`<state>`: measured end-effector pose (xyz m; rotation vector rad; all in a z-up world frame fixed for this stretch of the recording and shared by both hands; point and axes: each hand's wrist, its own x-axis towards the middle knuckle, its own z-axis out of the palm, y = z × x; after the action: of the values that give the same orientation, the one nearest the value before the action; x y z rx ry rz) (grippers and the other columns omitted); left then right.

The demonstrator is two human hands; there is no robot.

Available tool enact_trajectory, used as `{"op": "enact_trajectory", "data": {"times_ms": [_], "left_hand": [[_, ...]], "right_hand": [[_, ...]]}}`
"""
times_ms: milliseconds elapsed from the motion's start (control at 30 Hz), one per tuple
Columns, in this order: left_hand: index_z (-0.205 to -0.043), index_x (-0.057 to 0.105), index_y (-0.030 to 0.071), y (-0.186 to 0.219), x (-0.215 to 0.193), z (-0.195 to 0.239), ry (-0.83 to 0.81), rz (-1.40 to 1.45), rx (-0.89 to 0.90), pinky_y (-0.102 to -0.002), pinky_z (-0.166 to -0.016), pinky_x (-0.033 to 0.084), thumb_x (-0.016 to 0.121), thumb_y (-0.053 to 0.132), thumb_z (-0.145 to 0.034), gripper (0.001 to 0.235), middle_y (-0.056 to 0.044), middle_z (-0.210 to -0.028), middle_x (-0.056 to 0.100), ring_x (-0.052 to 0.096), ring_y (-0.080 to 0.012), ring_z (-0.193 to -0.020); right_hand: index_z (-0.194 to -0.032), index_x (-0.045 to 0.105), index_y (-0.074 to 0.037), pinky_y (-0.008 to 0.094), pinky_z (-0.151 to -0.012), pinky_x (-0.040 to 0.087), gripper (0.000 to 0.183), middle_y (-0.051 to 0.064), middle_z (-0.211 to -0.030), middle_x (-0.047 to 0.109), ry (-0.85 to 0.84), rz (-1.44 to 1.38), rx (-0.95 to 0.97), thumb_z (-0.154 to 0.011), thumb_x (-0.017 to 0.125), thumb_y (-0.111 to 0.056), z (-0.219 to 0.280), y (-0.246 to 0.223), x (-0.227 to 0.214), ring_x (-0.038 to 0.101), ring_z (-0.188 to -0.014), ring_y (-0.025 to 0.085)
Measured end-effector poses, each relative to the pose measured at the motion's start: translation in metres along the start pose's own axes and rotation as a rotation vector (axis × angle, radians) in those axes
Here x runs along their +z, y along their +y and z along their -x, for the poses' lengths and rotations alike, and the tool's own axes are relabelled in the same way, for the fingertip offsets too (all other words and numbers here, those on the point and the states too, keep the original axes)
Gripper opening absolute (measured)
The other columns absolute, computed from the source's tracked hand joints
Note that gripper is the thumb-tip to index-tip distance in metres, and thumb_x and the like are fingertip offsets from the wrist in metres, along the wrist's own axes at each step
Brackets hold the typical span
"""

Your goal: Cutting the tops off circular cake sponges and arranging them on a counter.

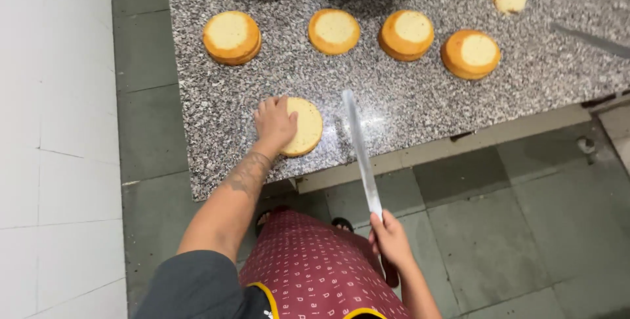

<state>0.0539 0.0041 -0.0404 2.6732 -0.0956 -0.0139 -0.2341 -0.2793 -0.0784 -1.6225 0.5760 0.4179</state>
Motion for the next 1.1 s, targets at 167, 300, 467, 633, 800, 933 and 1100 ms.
{"op": "enact_trajectory", "data": {"times_ms": [167, 300, 467, 633, 800, 933, 1100], "left_hand": [[-0.156, 0.032, -0.003, 0.022, -0.012, 0.021, 0.037, -0.122, 0.04, -0.056, -0.119, 0.019, 0.058, 0.047, -0.093, 0.085, -0.03, -0.156, 0.034, 0.026, -0.0438, -0.146], [-0.153, 0.023, -0.015, 0.021, 0.023, 0.026, 0.054, -0.307, 0.204, -0.056, -0.123, -0.002, 0.045, 0.055, -0.099, 0.091, -0.034, -0.164, 0.013, 0.004, -0.0452, -0.154], [-0.155, 0.025, -0.013, 0.03, 0.016, 0.033, 0.015, -0.226, 0.163, -0.055, -0.125, 0.001, 0.043, 0.051, -0.101, 0.086, -0.03, -0.166, 0.017, 0.01, -0.0416, -0.156], [-0.155, 0.025, -0.014, 0.03, 0.014, 0.032, -0.002, -0.252, 0.183, -0.055, -0.126, 0.001, 0.043, 0.05, -0.102, 0.086, -0.031, -0.166, 0.017, 0.009, -0.0419, -0.157], [-0.156, 0.025, -0.015, 0.031, 0.014, 0.032, 0.017, -0.242, 0.176, -0.054, -0.126, 0.002, 0.042, 0.049, -0.102, 0.085, -0.031, -0.166, 0.017, 0.009, -0.042, -0.157], [-0.154, 0.025, -0.014, 0.035, 0.01, 0.029, -0.01, -0.258, 0.164, -0.055, -0.125, 0.002, 0.042, 0.049, -0.1, 0.085, -0.032, -0.165, 0.017, 0.009, -0.0425, -0.156], [-0.155, 0.026, -0.015, 0.024, 0.019, 0.033, 0.007, -0.262, 0.191, -0.056, -0.126, 0.002, 0.042, 0.048, -0.103, 0.083, -0.033, -0.165, 0.019, 0.011, -0.0439, -0.157]], "right_hand": [[-0.089, 0.052, -0.008, 0.029, -0.036, 0.039, 0.032, 0.004, -0.058, 0.058, -0.017, -0.082, 0.051, -0.104, 0.052, -0.036, -0.021, -0.035, 0.018, 0.05, -0.038, 0.012], [-0.095, 0.055, -0.014, 0.028, -0.034, 0.036, 0.025, 0.002, -0.057, 0.055, -0.132, -0.152, 0.115, -0.102, 0.05, -0.038, -0.038, -0.052, 0.048, 0.046, -0.037, 0.012], [-0.094, 0.052, -0.01, 0.028, -0.033, 0.037, 0.032, 0.003, -0.058, 0.055, -0.194, -0.215, 0.117, -0.106, 0.049, -0.04, -0.063, -0.05, 0.066, 0.046, -0.036, 0.012], [-0.094, 0.052, -0.01, 0.029, -0.033, 0.037, 0.033, 0.004, -0.058, 0.055, -0.206, -0.19, 0.172, -0.106, 0.049, -0.04, -0.071, -0.06, 0.069, 0.046, -0.036, 0.012], [-0.097, 0.051, -0.01, 0.029, -0.034, 0.04, 0.033, 0.003, -0.059, 0.056, -0.241, -0.063, 0.099, -0.106, 0.048, -0.042, -0.036, -0.051, 0.059, 0.048, -0.038, 0.012], [-0.098, 0.053, -0.011, 0.032, -0.033, 0.036, 0.031, 0.006, -0.056, 0.055, -0.218, 0.029, 0.174, -0.103, 0.048, -0.041, -0.017, -0.048, 0.045, 0.047, -0.035, 0.015], [-0.105, 0.055, -0.007, 0.032, -0.033, 0.039, 0.031, 0.004, -0.057, 0.056, -0.258, 0.058, 0.091, -0.107, 0.047, -0.037, -0.067, -0.089, 0.077, 0.05, -0.037, 0.014]]}}
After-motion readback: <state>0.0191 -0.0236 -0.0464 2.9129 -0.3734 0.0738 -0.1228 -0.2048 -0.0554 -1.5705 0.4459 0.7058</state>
